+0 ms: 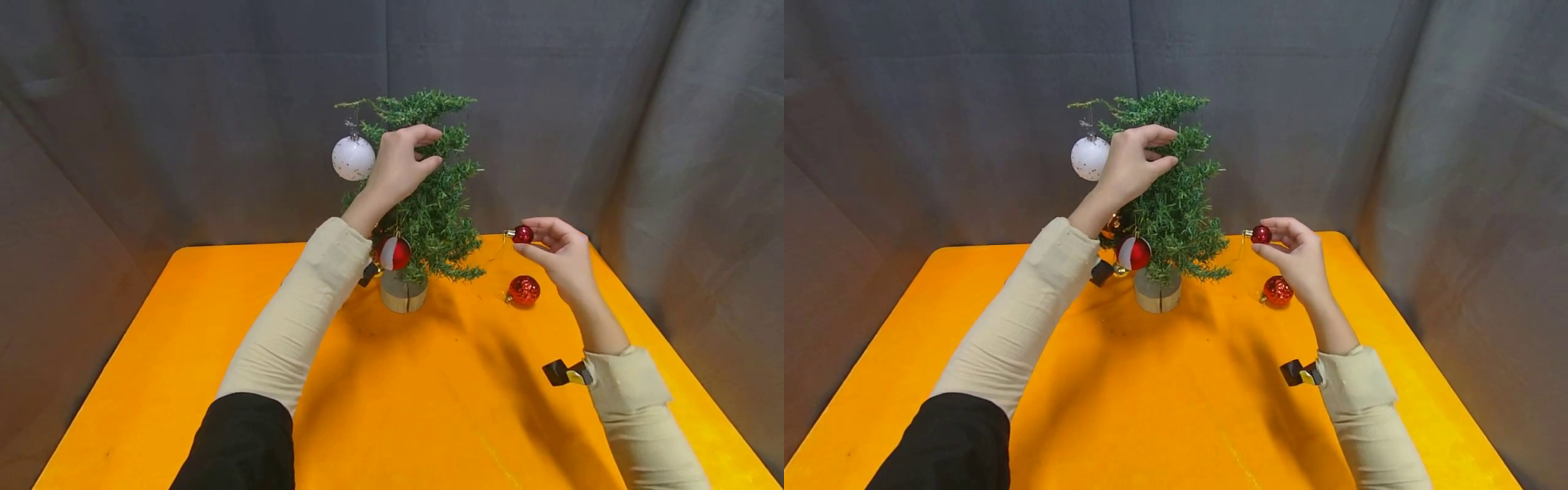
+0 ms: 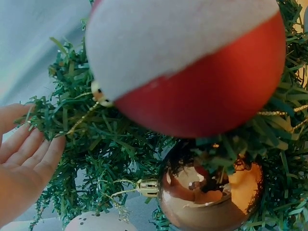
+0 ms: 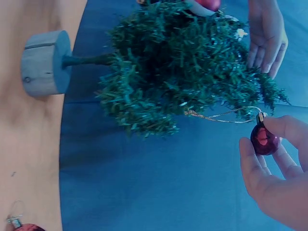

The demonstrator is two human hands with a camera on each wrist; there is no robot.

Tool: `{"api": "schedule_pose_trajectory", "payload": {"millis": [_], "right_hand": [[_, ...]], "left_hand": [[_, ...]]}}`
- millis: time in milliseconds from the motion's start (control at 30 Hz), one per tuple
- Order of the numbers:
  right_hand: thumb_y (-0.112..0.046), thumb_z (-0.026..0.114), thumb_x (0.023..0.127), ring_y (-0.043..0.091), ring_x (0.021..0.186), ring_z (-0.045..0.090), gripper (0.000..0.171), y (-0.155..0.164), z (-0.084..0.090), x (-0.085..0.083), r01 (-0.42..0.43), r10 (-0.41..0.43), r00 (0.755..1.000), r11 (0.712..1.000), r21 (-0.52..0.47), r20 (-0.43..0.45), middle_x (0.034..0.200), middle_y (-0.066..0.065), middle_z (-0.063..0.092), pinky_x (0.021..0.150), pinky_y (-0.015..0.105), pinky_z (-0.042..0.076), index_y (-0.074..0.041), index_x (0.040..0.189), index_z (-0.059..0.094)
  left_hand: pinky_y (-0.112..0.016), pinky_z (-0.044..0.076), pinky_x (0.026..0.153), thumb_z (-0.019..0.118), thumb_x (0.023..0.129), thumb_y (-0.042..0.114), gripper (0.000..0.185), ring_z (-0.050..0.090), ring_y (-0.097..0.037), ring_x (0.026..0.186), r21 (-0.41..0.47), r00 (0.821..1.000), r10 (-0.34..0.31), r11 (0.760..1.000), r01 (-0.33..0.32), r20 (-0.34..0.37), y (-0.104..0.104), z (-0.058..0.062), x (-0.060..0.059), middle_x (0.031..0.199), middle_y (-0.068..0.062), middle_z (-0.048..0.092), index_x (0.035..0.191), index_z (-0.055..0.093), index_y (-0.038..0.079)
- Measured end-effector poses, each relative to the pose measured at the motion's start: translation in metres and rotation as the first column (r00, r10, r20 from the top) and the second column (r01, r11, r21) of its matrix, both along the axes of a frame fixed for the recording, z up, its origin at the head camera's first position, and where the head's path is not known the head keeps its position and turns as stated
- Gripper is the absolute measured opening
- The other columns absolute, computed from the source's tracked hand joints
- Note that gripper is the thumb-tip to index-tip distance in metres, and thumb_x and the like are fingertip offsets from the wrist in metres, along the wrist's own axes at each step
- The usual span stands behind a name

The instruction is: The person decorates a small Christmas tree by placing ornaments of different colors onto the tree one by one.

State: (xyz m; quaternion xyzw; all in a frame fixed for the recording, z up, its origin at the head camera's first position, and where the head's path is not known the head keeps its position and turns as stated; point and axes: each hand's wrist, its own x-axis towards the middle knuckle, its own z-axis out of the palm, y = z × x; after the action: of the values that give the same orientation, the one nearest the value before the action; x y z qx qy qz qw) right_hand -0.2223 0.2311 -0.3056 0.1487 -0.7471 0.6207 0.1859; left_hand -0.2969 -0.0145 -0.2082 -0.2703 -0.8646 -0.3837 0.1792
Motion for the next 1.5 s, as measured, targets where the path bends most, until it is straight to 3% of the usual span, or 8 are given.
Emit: {"api": "schedule_pose_trajectory", "payload": {"millis": [400, 600, 1167, 1500], "right_hand": [[0.0, 0.068, 0.077, 0.015, 0.081, 0.058, 0.028, -0.011, 0.021, -0.002, -0.005, 0.003, 1.0, 0.999, -0.035, -0.029, 0.09, 0.003, 0.06, 0.074, 0.016, 0.046, -0.001, 0.104, 0.062], [0.003, 0.066, 0.077, 0.015, 0.081, 0.056, 0.026, -0.018, 0.03, -0.005, -0.017, 0.015, 0.999, 0.999, -0.034, -0.044, 0.089, 0.003, 0.059, 0.074, 0.015, 0.046, -0.002, 0.101, 0.062], [0.011, 0.066, 0.073, 0.015, 0.076, 0.056, 0.026, -0.038, 0.051, -0.017, -0.095, 0.072, 0.99, 0.976, -0.196, -0.117, 0.086, 0.005, 0.061, 0.073, 0.017, 0.048, -0.001, 0.095, 0.064], [0.012, 0.066, 0.072, 0.016, 0.074, 0.055, 0.025, -0.05, 0.063, -0.025, -0.12, 0.087, 0.987, 0.959, -0.258, -0.136, 0.085, 0.007, 0.06, 0.071, 0.019, 0.049, 0.001, 0.094, 0.063]], "left_hand": [[-0.018, 0.044, 0.079, 0.062, 0.085, 0.013, 0.034, 0.054, -0.014, 0.102, 0.026, 1.0, -0.014, 1.0, 0.014, -0.005, -0.001, 0.0, 0.0, 0.115, -0.006, 0.058, 0.117, 0.058, 0.007], [-0.018, 0.044, 0.08, 0.062, 0.084, 0.012, 0.033, 0.054, -0.013, 0.102, 0.031, 1.0, -0.015, 0.999, 0.014, 0.004, -0.001, 0.001, 0.0, 0.116, -0.006, 0.058, 0.117, 0.058, 0.007], [-0.018, 0.043, 0.08, 0.063, 0.084, 0.014, 0.034, 0.054, -0.012, 0.103, 0.019, 1.0, -0.005, 1.0, 0.005, 0.011, 0.0, 0.001, 0.003, 0.116, -0.005, 0.058, 0.117, 0.058, 0.008], [-0.019, 0.042, 0.08, 0.063, 0.084, 0.015, 0.035, 0.052, -0.012, 0.105, 0.007, 1.0, -0.002, 1.0, 0.002, -0.029, -0.001, 0.002, 0.006, 0.118, -0.004, 0.057, 0.118, 0.058, 0.008]]}}
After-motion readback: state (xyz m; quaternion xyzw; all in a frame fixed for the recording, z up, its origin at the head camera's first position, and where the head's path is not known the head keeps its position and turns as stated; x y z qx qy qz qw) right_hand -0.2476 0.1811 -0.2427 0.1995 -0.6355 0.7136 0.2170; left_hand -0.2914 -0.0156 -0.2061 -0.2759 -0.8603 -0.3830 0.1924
